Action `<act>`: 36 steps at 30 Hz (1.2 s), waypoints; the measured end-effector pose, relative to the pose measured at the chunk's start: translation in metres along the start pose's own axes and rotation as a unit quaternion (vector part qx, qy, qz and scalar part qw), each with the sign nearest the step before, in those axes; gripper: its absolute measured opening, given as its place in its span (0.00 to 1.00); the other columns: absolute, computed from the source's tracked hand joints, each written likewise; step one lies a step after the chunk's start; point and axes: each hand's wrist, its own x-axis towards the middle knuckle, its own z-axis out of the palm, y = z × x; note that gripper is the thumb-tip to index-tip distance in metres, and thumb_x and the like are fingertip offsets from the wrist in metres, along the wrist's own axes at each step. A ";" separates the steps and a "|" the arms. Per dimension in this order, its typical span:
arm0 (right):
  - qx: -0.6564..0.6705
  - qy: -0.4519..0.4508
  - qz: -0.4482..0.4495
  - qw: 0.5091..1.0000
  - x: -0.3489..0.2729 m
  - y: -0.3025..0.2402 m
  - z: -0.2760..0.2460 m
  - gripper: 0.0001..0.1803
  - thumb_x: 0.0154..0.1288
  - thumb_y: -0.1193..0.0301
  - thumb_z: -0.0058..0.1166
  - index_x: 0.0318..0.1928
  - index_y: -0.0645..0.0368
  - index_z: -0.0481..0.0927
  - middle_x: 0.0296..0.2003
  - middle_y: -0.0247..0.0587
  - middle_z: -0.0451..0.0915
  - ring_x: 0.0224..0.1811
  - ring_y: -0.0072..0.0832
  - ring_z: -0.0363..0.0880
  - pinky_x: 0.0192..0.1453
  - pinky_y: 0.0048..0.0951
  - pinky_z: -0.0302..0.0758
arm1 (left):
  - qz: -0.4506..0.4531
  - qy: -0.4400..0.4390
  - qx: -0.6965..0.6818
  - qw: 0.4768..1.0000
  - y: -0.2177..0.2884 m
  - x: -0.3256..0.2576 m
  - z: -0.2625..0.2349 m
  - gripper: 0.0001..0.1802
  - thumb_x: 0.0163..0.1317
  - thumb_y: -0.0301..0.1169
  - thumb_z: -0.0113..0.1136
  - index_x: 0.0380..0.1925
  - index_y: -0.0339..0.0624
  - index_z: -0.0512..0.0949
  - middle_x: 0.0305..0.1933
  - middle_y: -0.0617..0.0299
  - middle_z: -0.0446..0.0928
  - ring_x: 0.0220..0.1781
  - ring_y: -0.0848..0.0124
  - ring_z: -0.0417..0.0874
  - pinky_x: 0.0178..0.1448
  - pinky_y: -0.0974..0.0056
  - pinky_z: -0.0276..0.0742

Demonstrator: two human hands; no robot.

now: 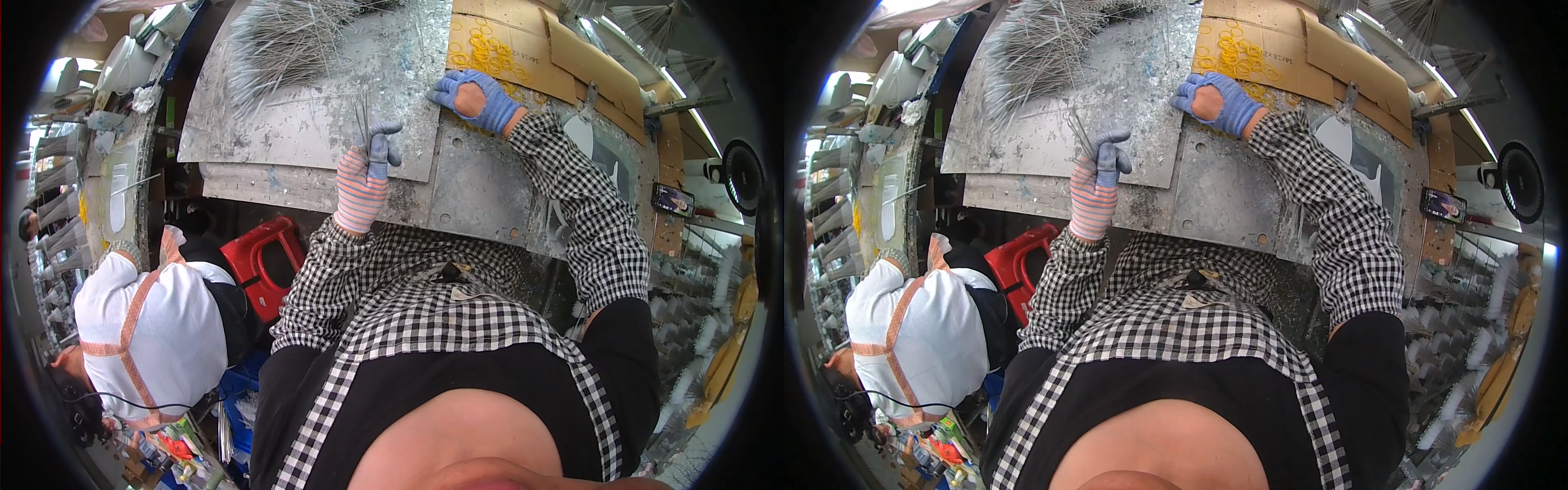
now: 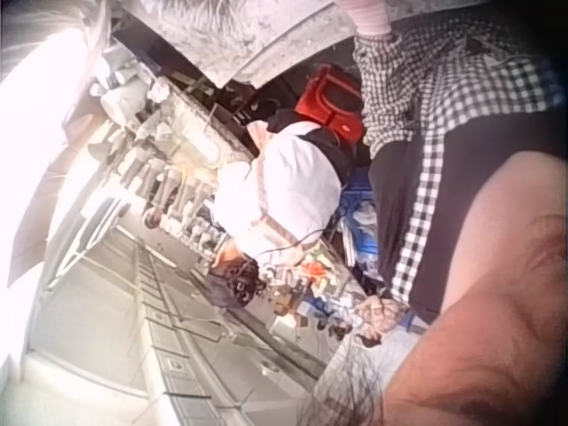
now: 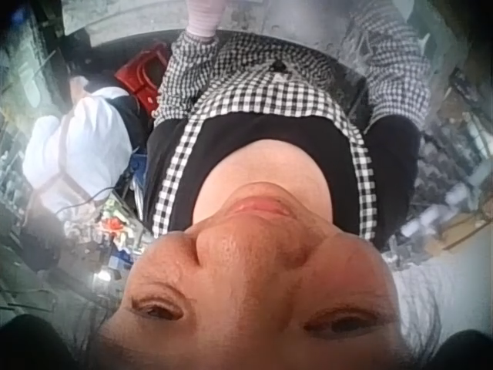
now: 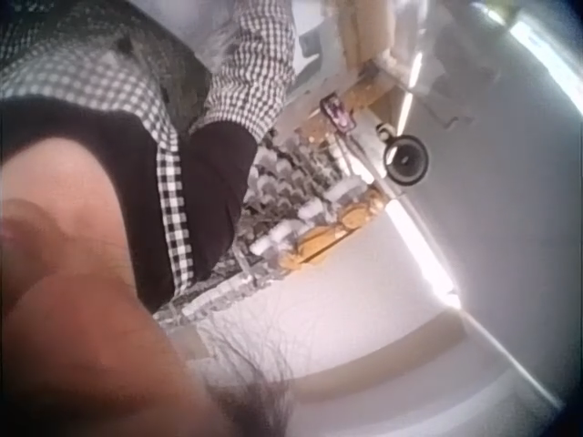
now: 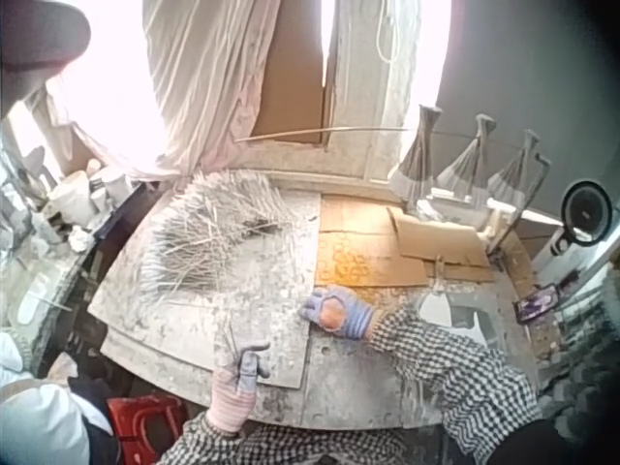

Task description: Handling bundles of bristles, dipping the ends into white adhesive on a table, and securing them into bundles.

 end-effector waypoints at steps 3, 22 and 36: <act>-0.004 -0.059 -0.048 0.997 -0.003 0.008 0.001 0.14 0.63 0.68 0.50 0.48 0.51 0.82 0.43 0.34 0.81 0.48 0.32 0.80 0.53 0.32 0.79 | -0.038 -0.011 -0.002 0.999 -0.003 -0.010 0.000 0.18 0.80 0.41 0.47 0.56 0.43 0.78 0.30 0.72 0.74 0.33 0.84 0.70 0.41 0.74 0.66; 0.681 0.250 0.272 0.632 0.024 -0.070 -0.140 0.09 0.71 0.74 0.57 0.48 0.63 0.79 0.41 0.37 0.86 0.42 0.23 0.85 0.49 0.26 0.81 | 0.197 0.006 0.095 0.976 0.008 0.038 0.044 0.23 0.68 0.23 0.53 0.64 0.40 0.73 0.51 0.48 0.81 0.52 0.53 0.83 0.57 0.55 0.79; 0.307 0.239 0.053 0.920 0.199 -0.024 -0.042 0.17 0.68 0.66 0.55 0.56 0.55 0.75 0.44 0.47 0.84 0.47 0.43 0.84 0.54 0.41 0.79 | 0.163 -0.038 0.734 0.658 -0.017 0.144 -0.155 0.42 0.52 0.41 0.73 0.67 0.49 0.67 0.65 0.56 0.73 0.68 0.56 0.71 0.67 0.55 0.72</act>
